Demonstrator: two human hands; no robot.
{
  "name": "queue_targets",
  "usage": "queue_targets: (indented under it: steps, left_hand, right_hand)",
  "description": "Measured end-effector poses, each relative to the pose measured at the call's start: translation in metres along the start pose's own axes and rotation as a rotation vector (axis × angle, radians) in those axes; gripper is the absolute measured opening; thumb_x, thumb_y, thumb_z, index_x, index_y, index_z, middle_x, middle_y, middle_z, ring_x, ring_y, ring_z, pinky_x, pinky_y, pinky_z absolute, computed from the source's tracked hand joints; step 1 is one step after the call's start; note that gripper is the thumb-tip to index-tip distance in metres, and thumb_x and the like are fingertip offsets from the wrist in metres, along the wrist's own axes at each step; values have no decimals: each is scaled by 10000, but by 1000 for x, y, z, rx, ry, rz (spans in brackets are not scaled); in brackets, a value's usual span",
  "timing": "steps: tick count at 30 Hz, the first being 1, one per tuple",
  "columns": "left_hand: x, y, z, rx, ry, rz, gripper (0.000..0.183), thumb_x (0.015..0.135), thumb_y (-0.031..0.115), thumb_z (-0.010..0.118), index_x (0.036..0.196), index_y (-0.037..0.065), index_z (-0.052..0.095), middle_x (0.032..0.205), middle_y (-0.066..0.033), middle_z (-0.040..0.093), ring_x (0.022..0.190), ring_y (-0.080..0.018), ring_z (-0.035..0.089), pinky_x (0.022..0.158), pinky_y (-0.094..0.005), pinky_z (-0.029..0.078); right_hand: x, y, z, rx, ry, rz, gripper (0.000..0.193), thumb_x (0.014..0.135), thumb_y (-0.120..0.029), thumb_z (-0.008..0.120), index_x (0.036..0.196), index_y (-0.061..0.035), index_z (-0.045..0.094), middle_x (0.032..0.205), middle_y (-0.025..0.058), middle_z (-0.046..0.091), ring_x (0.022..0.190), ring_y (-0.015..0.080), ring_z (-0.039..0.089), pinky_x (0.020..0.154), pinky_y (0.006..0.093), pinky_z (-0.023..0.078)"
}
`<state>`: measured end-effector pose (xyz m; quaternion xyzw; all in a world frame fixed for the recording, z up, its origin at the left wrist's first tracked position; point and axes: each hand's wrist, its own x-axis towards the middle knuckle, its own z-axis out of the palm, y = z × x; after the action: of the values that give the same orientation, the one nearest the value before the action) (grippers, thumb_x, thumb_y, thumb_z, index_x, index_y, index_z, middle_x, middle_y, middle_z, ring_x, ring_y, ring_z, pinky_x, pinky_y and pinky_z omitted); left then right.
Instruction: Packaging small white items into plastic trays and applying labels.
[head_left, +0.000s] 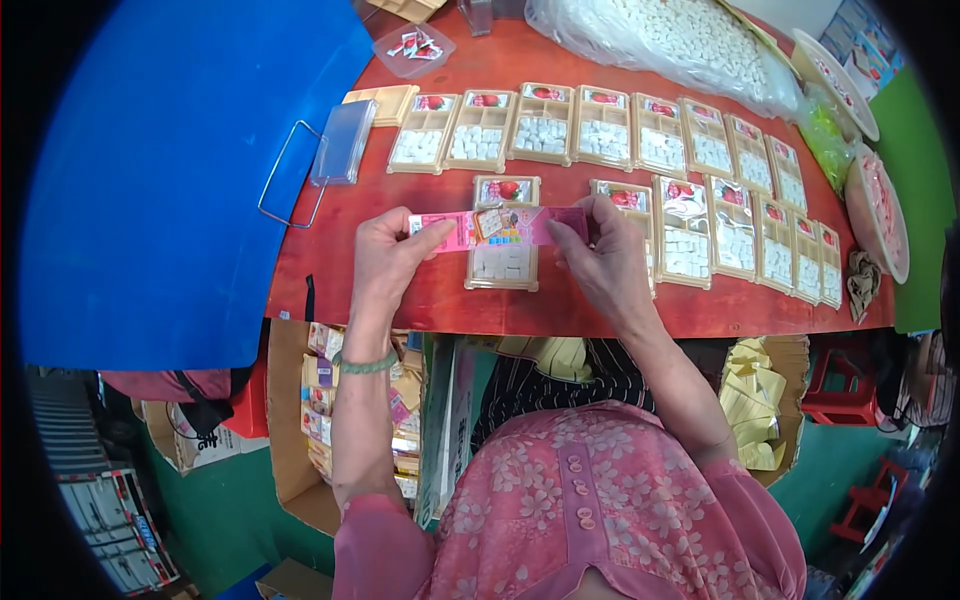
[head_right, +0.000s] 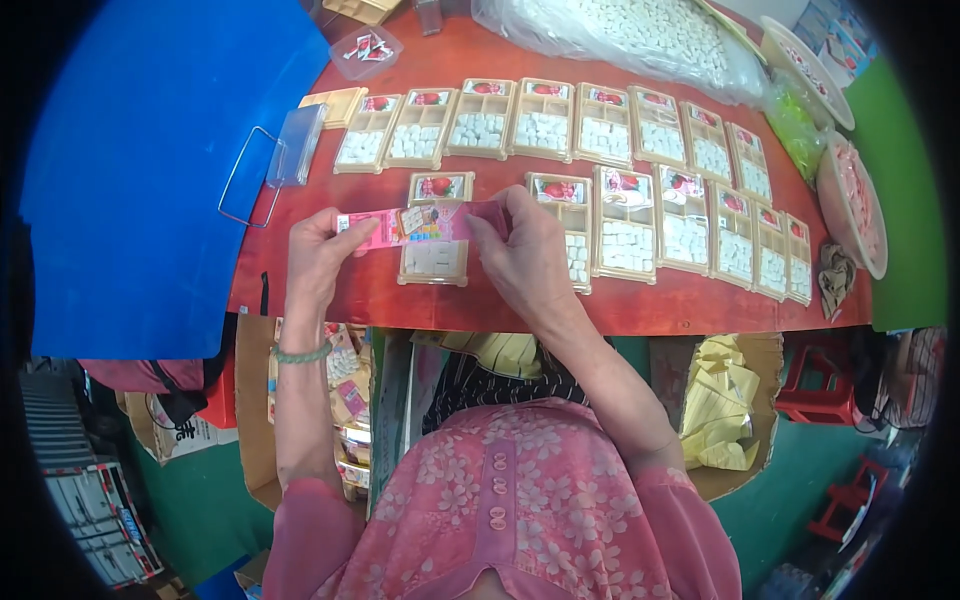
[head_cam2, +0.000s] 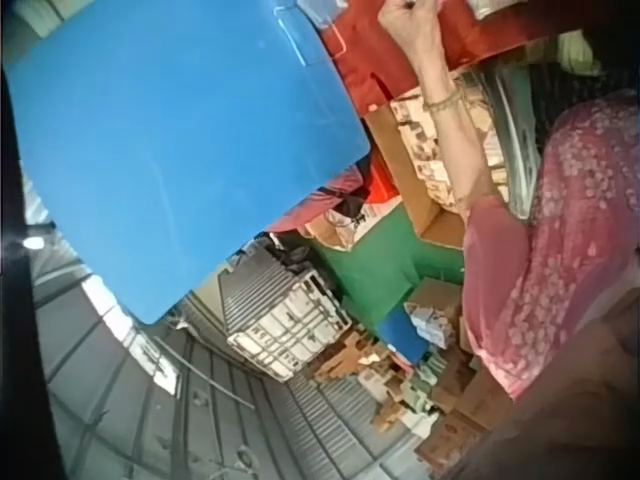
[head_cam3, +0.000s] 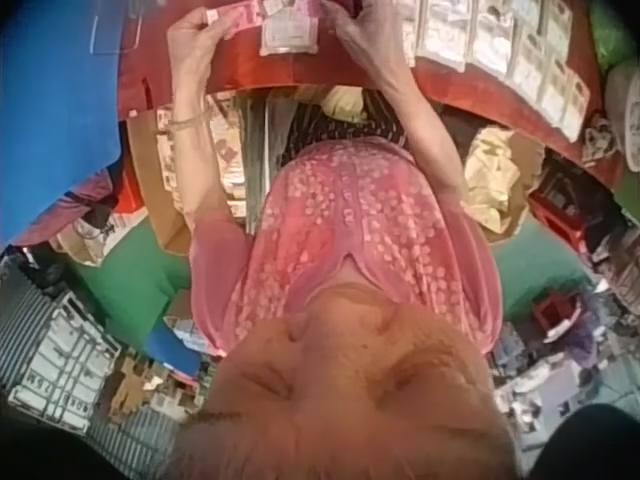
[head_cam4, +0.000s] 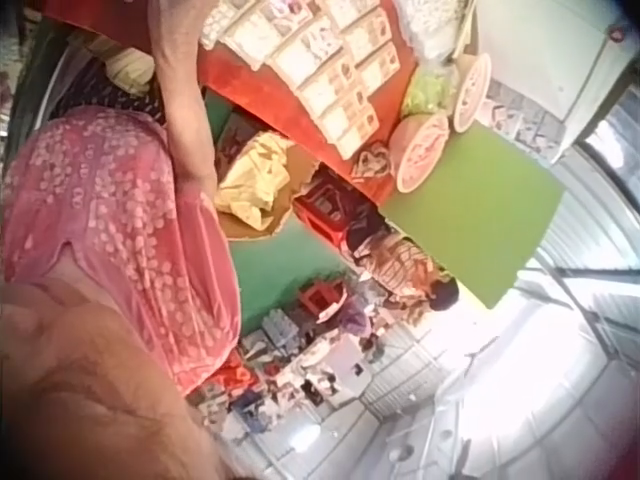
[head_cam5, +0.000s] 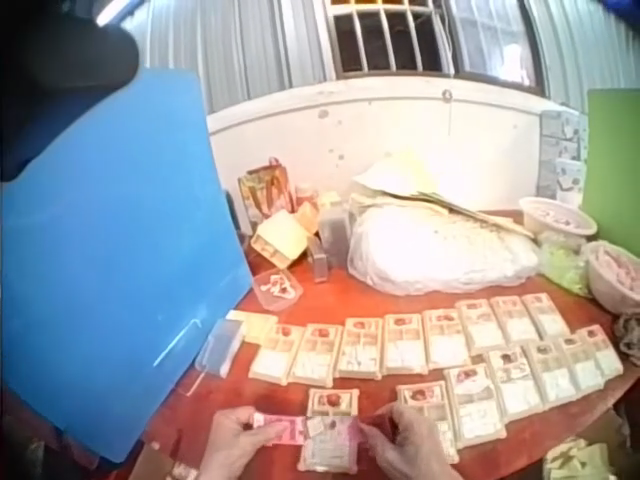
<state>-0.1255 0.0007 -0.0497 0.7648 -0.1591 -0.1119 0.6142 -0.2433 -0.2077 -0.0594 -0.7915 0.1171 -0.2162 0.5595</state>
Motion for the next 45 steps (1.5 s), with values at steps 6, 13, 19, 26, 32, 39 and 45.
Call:
queue_targets:
  steps: [6, 13, 19, 26, 32, 39, 45]
  left_hand:
    - [23, -10, 12, -48, -26, -105, 302, 753, 107, 757, 571, 78, 518, 611, 18, 576, 567, -16, 499, 477, -192, 393]
    - [36, -18, 15, -15, -86, -113, 296, 758, 96, 751, 578, 105, 516, 618, 9, 580, 555, -25, 505, 499, -181, 402]
    - [38, -21, 15, -21, -104, -89, 206, 740, 86, 754, 620, 46, 591, 620, 12, 584, 563, -21, 480, 470, -208, 363]
    - [41, -24, 18, 82, -114, -68, 200, 733, 96, 753, 617, 40, 600, 608, 32, 571, 561, -12, 446, 462, -216, 331]
    - [41, -23, 20, 135, -127, -75, 269, 752, 82, 743, 584, 84, 533, 599, 25, 559, 541, -15, 453, 476, -193, 337]
    - [44, -35, 20, 249, -77, 23, 314, 714, 137, 753, 546, 22, 513, 501, 22, 461, 503, -35, 365, 423, -272, 282]
    - [41, -28, 22, 385, -53, 84, 350, 711, 156, 751, 551, -4, 485, 473, -46, 404, 492, -72, 348, 424, -300, 290]
  right_hand:
    - [13, 3, 11, -171, 117, -149, 116, 815, -35, 635, 805, 11, 529, 635, 70, 558, 577, 113, 530, 537, 271, 433]
    - [16, 11, 14, -256, 154, -166, 102, 791, 1, 625, 797, 10, 523, 651, 107, 551, 584, 175, 545, 556, 292, 440]
    - [17, 16, 14, -299, 133, -201, 105, 788, 3, 623, 802, 9, 519, 674, 124, 570, 610, 224, 585, 565, 311, 454]
    - [18, 16, 13, -329, 153, -198, 110, 782, 10, 621, 798, 11, 512, 689, 127, 567, 620, 226, 584, 572, 315, 458]
    - [17, 15, 13, -386, 151, -223, 119, 781, 3, 624, 808, 7, 508, 729, 159, 573, 661, 301, 598, 585, 353, 465]
    - [15, 17, 17, -482, 103, -247, 123, 781, 2, 614, 819, 1, 497, 760, 166, 555, 691, 353, 570, 594, 413, 453]
    - [14, 19, 21, -583, 68, -221, 114, 802, -25, 592, 825, -11, 481, 778, 169, 546, 703, 368, 565, 595, 437, 457]
